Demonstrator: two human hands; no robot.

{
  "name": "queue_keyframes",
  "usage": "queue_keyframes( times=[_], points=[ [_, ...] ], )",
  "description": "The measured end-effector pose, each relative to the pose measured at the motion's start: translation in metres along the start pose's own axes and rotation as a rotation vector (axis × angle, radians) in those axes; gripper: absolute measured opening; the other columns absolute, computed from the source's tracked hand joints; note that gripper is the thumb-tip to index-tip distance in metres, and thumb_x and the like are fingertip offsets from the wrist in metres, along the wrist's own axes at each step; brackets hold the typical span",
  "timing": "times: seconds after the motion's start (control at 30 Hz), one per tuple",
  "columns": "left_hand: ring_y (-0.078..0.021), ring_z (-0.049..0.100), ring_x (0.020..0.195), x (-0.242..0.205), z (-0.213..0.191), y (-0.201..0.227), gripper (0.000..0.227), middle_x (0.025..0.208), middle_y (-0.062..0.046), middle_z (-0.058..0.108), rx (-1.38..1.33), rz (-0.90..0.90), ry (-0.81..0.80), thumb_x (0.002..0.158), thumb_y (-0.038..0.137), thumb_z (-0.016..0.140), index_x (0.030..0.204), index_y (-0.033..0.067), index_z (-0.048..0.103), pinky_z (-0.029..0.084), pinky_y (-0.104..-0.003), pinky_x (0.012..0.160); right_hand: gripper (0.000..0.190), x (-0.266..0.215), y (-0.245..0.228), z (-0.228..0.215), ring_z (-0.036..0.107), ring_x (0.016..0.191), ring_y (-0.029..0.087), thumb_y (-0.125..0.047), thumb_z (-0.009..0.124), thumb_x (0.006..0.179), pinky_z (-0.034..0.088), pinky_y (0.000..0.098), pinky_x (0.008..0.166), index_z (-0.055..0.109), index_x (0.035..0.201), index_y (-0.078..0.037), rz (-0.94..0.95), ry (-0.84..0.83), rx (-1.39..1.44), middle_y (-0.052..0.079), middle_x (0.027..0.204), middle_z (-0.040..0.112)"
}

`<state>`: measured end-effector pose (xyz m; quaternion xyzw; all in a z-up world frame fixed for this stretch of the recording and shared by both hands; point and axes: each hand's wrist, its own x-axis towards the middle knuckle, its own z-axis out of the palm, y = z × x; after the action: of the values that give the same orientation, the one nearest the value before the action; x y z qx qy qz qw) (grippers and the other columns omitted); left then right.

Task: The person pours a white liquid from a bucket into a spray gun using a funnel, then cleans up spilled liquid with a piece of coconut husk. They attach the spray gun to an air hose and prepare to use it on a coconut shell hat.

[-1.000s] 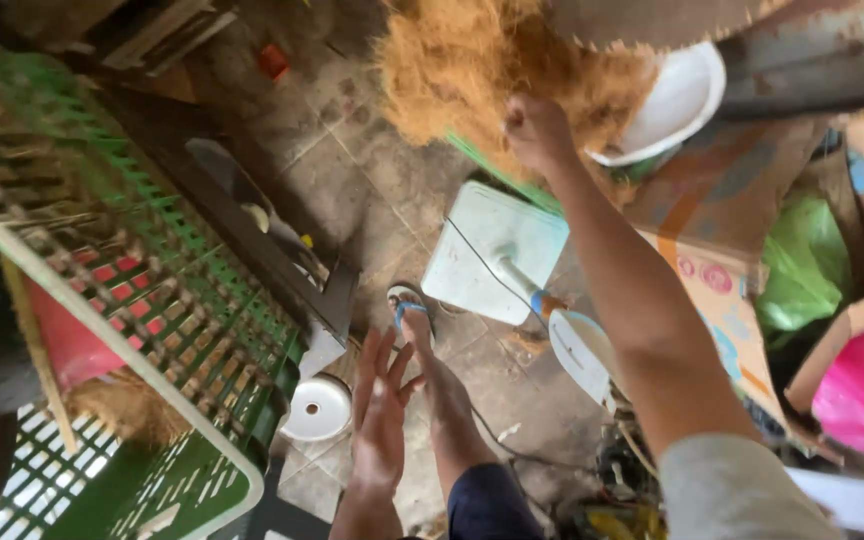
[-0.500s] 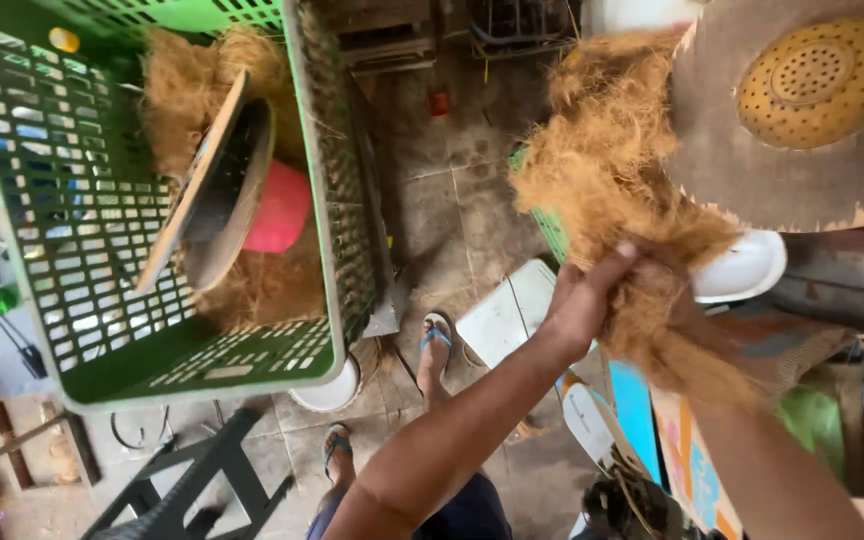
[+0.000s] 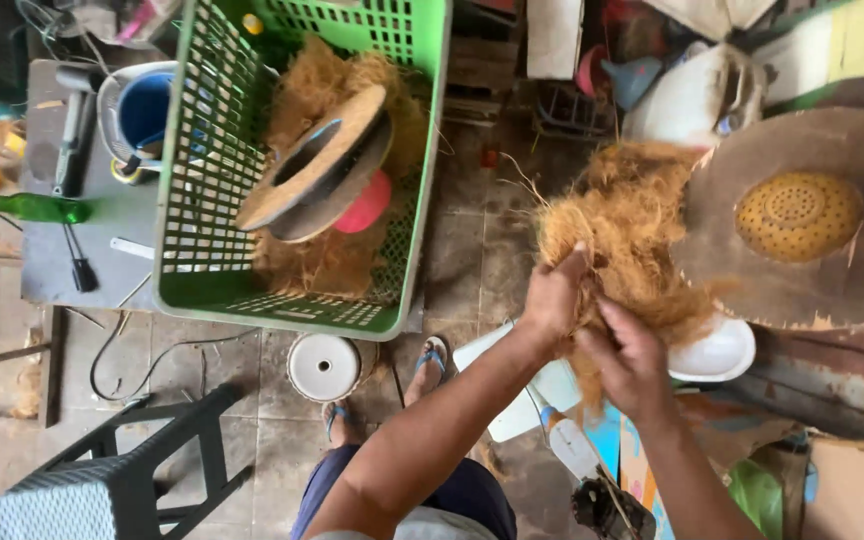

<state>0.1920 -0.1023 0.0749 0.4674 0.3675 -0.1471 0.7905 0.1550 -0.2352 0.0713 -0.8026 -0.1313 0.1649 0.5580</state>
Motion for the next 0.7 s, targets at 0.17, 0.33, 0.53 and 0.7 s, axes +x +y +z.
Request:
queue_keyframes(
  times=[0.17, 0.33, 0.53, 0.7],
  points=[
    [-0.0376, 0.064, 0.109, -0.023, -0.017, -0.024, 0.07, 0.118, -0.023, 0.066, -0.447, -0.254, -0.378, 0.091, 0.062, 0.062, 0.128, 0.0015, 0.064, 0.048, -0.053, 0.096, 0.027, 0.001, -0.047, 0.015, 0.054, 0.066, 0.012, -0.004, 0.065, 0.087, 0.05, 0.0286, 0.062, 0.068, 0.113, 0.0, 0.098, 0.185, 0.268, 0.008, 0.076, 0.06],
    [-0.0235, 0.069, 0.091, -0.028, -0.046, -0.038, 0.044, 0.099, -0.01, 0.072, -0.624, -0.299, -0.407, 0.094, 0.05, 0.063, 0.105, 0.0079, 0.069, 0.054, -0.037, 0.085, 0.016, 0.01, -0.074, 0.061, 0.052, 0.076, 0.012, -0.012, 0.053, 0.101, 0.046, 0.0286, 0.075, 0.062, 0.09, -0.005, 0.106, 0.25, 0.28, 0.002, 0.081, 0.057],
    [-0.0182, 0.067, 0.106, -0.012, -0.063, -0.06, 0.05, 0.121, -0.007, 0.069, -0.647, 0.026, -0.003, 0.094, 0.03, 0.071, 0.137, 0.0104, 0.056, 0.052, -0.039, 0.098, 0.031, 0.022, -0.094, 0.098, 0.052, 0.074, 0.021, -0.023, 0.041, 0.109, 0.046, 0.039, 0.078, 0.062, 0.092, -0.007, 0.015, 0.395, -0.172, 0.01, 0.074, 0.056],
    [-0.0229, 0.063, 0.105, -0.02, -0.077, -0.032, 0.047, 0.123, -0.013, 0.065, -0.056, 0.478, 0.073, 0.094, 0.025, 0.067, 0.136, 0.0044, 0.058, 0.049, -0.038, 0.102, 0.079, 0.026, -0.091, 0.101, 0.031, 0.139, 0.048, -0.065, 0.012, 0.1, 0.017, 0.0655, 0.115, 0.038, 0.149, -0.009, -0.057, 0.216, -0.095, 0.028, 0.148, 0.039]
  ],
)
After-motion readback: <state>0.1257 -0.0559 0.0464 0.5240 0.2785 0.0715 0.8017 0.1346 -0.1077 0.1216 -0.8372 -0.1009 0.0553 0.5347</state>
